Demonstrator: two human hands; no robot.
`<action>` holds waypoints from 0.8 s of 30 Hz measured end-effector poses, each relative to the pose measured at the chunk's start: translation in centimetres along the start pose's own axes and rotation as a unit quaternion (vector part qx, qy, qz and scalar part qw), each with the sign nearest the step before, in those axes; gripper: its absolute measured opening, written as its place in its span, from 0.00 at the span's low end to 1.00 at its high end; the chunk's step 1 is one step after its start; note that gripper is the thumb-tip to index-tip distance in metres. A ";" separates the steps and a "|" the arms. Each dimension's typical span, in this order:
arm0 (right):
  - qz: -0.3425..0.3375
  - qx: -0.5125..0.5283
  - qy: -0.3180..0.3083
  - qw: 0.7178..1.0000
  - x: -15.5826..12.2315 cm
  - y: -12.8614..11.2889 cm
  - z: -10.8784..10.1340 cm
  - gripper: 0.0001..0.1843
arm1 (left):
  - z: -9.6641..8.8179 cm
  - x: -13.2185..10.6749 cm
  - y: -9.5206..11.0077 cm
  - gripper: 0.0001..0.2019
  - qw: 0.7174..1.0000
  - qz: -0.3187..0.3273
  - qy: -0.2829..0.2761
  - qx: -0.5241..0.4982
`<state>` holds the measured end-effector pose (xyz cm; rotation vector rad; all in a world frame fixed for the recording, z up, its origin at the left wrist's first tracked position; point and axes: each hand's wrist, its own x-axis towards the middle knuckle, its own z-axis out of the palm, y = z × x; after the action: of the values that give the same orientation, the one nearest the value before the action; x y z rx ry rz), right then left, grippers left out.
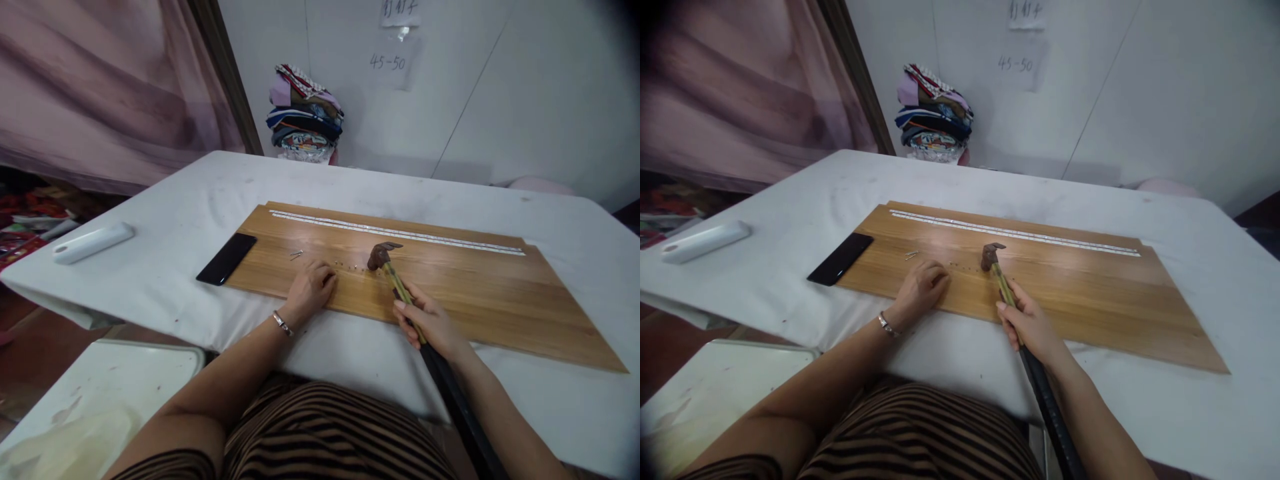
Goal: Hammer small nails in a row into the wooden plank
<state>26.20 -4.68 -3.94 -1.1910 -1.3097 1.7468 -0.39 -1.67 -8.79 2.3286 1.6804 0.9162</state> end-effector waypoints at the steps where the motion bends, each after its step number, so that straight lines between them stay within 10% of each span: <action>1: -0.001 0.000 0.000 1.000 0.0 0.1 0.0 0.42 | 0.0 0.0 0.0 0.07 1.000 0.001 0.000 -0.002; 24: -0.001 -0.005 -0.004 1.000 0.1 0.3 -0.1 0.40 | -0.1 0.1 0.1 0.07 1.000 0.002 0.000 -0.004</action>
<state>26.27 -4.60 -4.31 -1.1889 -1.3248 1.7472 -0.33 -1.69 -8.62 2.3274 1.6704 0.9227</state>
